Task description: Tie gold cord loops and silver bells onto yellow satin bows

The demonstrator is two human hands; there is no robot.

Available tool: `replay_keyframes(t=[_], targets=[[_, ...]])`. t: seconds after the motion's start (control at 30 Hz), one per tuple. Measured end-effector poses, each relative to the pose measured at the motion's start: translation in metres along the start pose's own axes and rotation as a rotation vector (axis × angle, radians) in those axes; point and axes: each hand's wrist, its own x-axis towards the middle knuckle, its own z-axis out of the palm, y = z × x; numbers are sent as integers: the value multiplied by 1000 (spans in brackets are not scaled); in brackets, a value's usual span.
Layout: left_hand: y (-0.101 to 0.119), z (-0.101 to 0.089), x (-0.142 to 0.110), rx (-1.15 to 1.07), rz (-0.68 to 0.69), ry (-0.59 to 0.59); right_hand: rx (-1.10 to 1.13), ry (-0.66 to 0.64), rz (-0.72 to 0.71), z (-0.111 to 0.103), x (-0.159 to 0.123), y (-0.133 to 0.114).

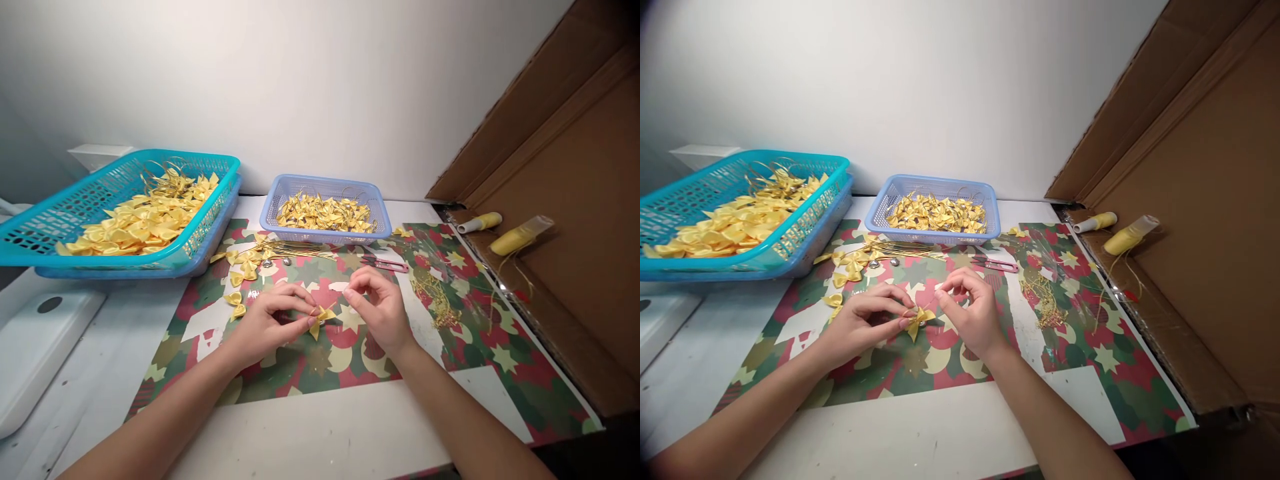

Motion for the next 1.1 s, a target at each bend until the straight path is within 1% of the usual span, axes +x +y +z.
replay_keyframes(t=[0.13,0.2,0.3,0.37,0.43,0.5,0.6,0.67,0.77,0.87,1.1], targets=[[0,-3,1,-33,-25,-25,22,-29,-17,-3,0,2],[3,-6,1,-23,-53,-74,53,-86,-43,-6,0,0],[8,-10,0,32,-92,-203,115,-270,-89,-9,-1,-6],[12,-12,0,75,-113,-281,150,-413,-86,-10,-2,-11],[15,-13,-1,110,-132,-329,162,-516,-36,-10,-4,-15],[17,-12,-2,145,-144,-352,196,-573,76,-9,-5,-17],[18,-10,-3,180,-154,-339,314,-569,262,-7,-6,-15],[18,-8,-3,159,-182,-310,384,-540,332,-4,-6,-12],[17,-7,-3,88,-241,-264,449,-493,370,-1,-5,-8],[17,-7,-3,61,-261,-235,479,-420,391,1,-3,-5],[18,-9,-2,70,-273,-247,429,-267,375,-1,0,-4]])
